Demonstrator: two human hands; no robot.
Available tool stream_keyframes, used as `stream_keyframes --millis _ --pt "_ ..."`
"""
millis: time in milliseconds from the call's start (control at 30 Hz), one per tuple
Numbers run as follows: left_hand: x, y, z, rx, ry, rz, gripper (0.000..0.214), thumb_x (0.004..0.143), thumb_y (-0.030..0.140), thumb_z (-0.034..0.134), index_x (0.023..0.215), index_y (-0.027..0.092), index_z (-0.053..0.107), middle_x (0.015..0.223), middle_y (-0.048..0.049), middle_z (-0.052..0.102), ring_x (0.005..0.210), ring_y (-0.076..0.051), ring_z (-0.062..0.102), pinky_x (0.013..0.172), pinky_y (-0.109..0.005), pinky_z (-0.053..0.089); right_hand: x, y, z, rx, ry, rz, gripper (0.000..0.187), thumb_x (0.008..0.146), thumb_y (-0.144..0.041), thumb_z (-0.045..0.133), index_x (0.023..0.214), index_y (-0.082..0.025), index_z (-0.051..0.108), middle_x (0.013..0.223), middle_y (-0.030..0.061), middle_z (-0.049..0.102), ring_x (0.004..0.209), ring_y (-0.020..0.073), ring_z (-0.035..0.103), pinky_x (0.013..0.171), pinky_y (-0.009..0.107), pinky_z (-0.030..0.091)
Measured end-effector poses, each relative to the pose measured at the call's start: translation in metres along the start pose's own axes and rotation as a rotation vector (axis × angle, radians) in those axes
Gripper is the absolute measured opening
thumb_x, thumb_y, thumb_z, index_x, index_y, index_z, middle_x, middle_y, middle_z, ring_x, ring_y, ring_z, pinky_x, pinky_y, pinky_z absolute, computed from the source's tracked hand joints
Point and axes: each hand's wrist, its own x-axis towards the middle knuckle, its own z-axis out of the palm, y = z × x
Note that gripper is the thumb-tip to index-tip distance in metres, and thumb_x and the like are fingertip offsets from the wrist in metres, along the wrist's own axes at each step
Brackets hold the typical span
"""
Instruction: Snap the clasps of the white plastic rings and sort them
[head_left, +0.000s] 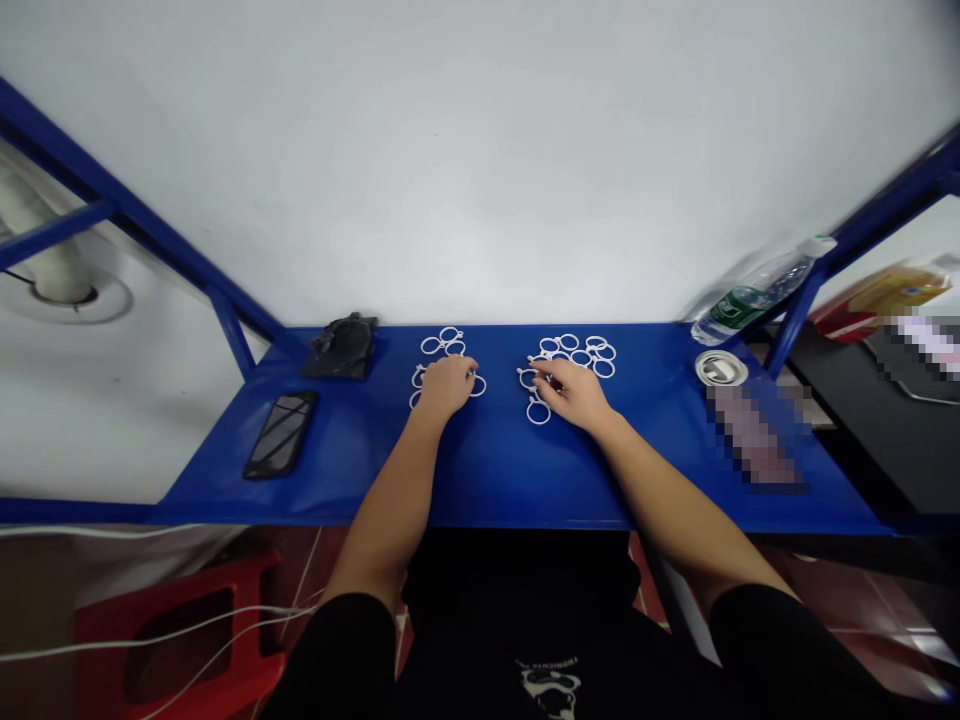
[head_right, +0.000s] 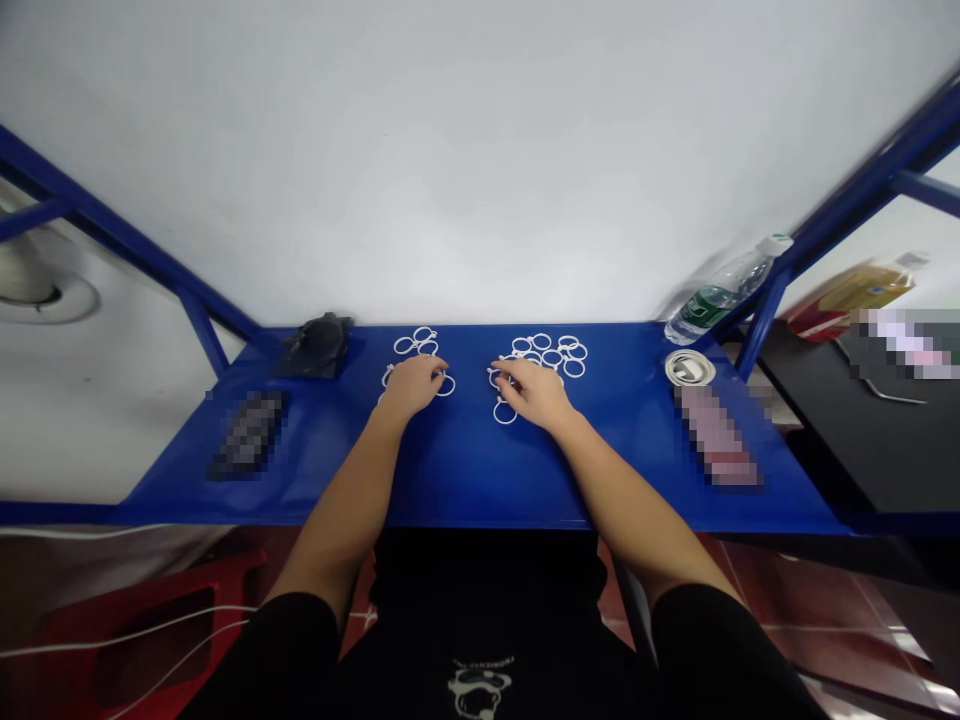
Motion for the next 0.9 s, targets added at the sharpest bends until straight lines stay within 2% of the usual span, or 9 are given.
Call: stream_keyframes --millis 200,367,467,633,767,900 --pt "-0.007 0.039 0.004 -0.314 0.243 0.262 0.02 0.095 0.014 0.06 0.108 0.021 0.073 0.111 -0.0061 0.073 0.087 -0.016 0.071 0.085 -0.032 0.058 0.0 -0.003 0.0 0.056 -0.029 0.01 0.034 0.101 -0.031 0.06 0.135 -0.026 0.065 0.107 0.0053 0.077 0.07 0.0153 0.068 0.068 0.03 0.055" --pt "-0.014 0.062 0.014 -0.464 0.351 0.441 0.014 0.102 0.022 0.058 0.104 0.022 0.072 0.107 -0.0056 0.076 0.103 -0.017 0.072 0.093 -0.032 0.058 0.0 -0.006 0.0 0.071 -0.058 -0.021 0.033 0.106 -0.033 0.054 0.137 -0.028 0.064 0.111 0.0073 0.076 0.097 0.0221 0.073 0.08 0.035 0.059" --pt "-0.013 0.063 0.018 -0.451 0.393 0.474 0.012 0.102 0.026 0.061 0.1 0.022 0.072 0.102 -0.0048 0.078 0.097 -0.017 0.073 0.091 -0.035 0.059 0.001 -0.007 0.0 0.092 -0.078 -0.035 0.031 0.108 -0.033 0.05 0.134 -0.028 0.067 0.113 0.0071 0.077 0.103 0.0227 0.072 0.084 0.036 0.059" --pt "-0.012 0.062 0.017 -0.367 0.415 0.457 0.011 0.1 0.028 0.064 0.095 0.023 0.072 0.096 -0.0038 0.08 0.092 -0.019 0.074 0.087 -0.038 0.056 0.002 -0.01 -0.001 0.144 -0.068 -0.024 0.026 0.108 -0.033 0.051 0.122 -0.027 0.071 0.106 0.0069 0.077 0.095 0.0213 0.072 0.082 0.035 0.058" --pt "-0.015 0.065 0.013 -0.378 0.419 0.473 0.012 0.099 0.022 0.061 0.101 0.023 0.072 0.099 -0.0041 0.08 0.094 -0.019 0.075 0.088 -0.038 0.056 0.002 -0.008 0.0 0.165 -0.029 -0.021 0.02 0.106 -0.033 0.053 0.111 -0.025 0.071 0.099 0.0062 0.076 0.086 0.0199 0.07 0.077 0.034 0.056" --pt "-0.016 0.065 0.014 -0.403 0.416 0.461 0.016 0.097 0.024 0.063 0.111 0.023 0.07 0.099 -0.004 0.08 0.095 -0.02 0.075 0.09 -0.039 0.058 0.001 -0.005 0.003 0.173 -0.038 -0.012 0.019 0.106 -0.033 0.053 0.108 -0.025 0.07 0.097 0.0059 0.075 0.085 0.0196 0.069 0.077 0.034 0.055"
